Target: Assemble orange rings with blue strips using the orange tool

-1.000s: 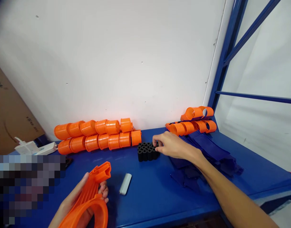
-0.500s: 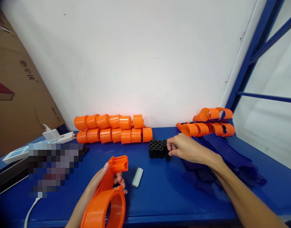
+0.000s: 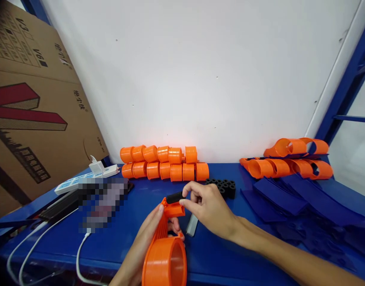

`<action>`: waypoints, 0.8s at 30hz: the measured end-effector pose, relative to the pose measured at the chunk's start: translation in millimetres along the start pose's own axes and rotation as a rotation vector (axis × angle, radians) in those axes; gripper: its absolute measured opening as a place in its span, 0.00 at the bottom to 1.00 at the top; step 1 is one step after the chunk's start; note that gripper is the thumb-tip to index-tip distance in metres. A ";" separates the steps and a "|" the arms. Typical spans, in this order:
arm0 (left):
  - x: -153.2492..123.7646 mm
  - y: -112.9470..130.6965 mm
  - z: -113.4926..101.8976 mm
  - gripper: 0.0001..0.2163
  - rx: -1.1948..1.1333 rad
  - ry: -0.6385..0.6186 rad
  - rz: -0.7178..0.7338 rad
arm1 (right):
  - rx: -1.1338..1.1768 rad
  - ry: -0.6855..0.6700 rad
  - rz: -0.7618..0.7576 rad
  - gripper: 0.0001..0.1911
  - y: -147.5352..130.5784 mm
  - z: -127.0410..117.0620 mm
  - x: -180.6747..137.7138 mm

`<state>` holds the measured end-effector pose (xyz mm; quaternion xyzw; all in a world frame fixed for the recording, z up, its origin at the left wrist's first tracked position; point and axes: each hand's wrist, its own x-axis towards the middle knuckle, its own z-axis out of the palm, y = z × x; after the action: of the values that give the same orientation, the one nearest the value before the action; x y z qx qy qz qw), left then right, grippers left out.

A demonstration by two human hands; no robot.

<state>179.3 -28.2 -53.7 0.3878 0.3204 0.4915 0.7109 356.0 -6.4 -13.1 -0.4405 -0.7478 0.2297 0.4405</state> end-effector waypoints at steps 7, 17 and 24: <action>-4.1 -0.8 1.2 0.15 0.123 0.014 0.036 | 0.040 -0.038 0.070 0.09 8.0 11.6 -7.1; -5.6 0.5 -2.5 0.19 0.143 -0.009 0.047 | 0.074 -0.141 -0.001 0.11 6.2 5.3 -16.0; -3.7 4.4 -4.1 0.19 0.034 0.071 0.010 | -0.022 -0.074 0.015 0.12 6.8 -15.6 -7.8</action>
<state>172.7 -29.8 -51.6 0.3837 0.3521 0.5028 0.6900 374.2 -10.3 -13.7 -0.4423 -0.7626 0.2409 0.4060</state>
